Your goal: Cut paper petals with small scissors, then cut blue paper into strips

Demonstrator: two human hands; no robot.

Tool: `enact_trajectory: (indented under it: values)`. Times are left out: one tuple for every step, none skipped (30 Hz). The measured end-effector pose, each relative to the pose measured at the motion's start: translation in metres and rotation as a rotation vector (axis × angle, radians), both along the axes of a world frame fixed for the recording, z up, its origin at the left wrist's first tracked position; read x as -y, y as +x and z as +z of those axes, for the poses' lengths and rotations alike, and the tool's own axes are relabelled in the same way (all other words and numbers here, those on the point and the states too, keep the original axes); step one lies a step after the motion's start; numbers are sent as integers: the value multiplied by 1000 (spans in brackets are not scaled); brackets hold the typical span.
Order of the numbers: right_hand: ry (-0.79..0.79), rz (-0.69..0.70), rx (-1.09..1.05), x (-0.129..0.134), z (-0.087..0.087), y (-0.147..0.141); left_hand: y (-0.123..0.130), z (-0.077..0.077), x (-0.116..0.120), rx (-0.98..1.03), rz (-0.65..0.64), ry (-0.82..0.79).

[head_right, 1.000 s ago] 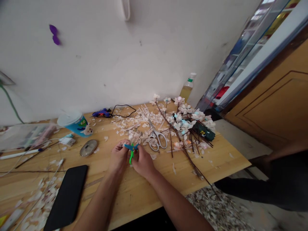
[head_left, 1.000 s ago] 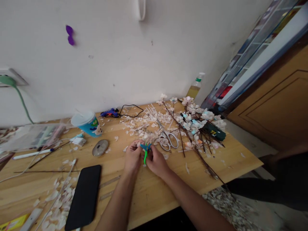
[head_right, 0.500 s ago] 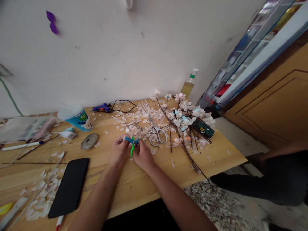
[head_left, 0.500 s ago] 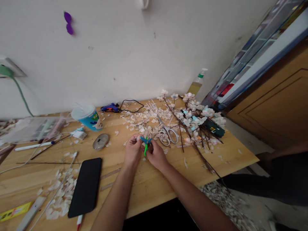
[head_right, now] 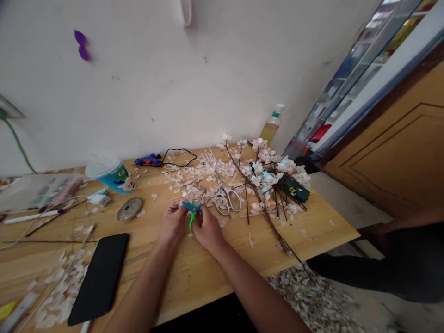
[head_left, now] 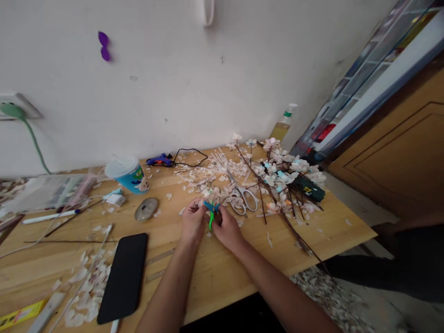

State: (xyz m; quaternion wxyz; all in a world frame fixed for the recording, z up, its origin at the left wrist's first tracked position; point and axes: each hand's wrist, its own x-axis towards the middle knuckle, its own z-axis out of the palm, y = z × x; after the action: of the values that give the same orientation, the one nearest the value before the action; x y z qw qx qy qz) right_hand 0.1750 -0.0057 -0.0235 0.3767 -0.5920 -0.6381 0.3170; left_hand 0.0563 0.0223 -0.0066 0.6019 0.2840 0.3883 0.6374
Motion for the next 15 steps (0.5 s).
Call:
enact_trajectory:
  values:
    - [2, -3, -5, 0, 0, 0, 0, -1, 0, 1, -3, 11]
    - [5, -3, -11, 0, -1, 0, 0, -2, 0, 0, -8, 19]
    - [11, -6, -17, -1, -1, -1, -1, -3, 0, -4, -11, 23]
    - [19, -6, -21, -1, -2, -1, -1, -5, 0, -5, -9, 21]
    - [28, -6, -20, -1, -2, -2, -1, -6, -1, -2, -6, 15]
    - [37, -4, -16, -1, -2, -2, -2, -6, -1, 7, -5, 5]
    - [42, -2, -11, -1, -2, -2, -2, -7, -1, 20, -8, -8]
    - [43, 1, -6, -1, -2, -3, -2, -7, -1, 36, -10, -19]
    - [38, 6, -2, -1, -1, -3, -2, -6, 0, 53, -14, -29]
    - [31, 13, 0, 0, 0, -2, -2, -5, 0, 69, -19, -38]
    - [21, 18, -1, 0, 1, -2, -1, -4, 1, 81, -20, -44]
    - [9, 25, -6, 0, 2, -2, -1, -3, 1, 88, -16, -47]
    - [-1, 31, -14, 0, 2, -2, -1, -2, 1, 92, -8, -48]
    - [-6, 35, -21, 0, 3, -1, -1, -1, 2, 91, -2, -47]
    - [-8, 38, -27, 1, 3, -1, -1, -1, 2, 86, 1, -45]
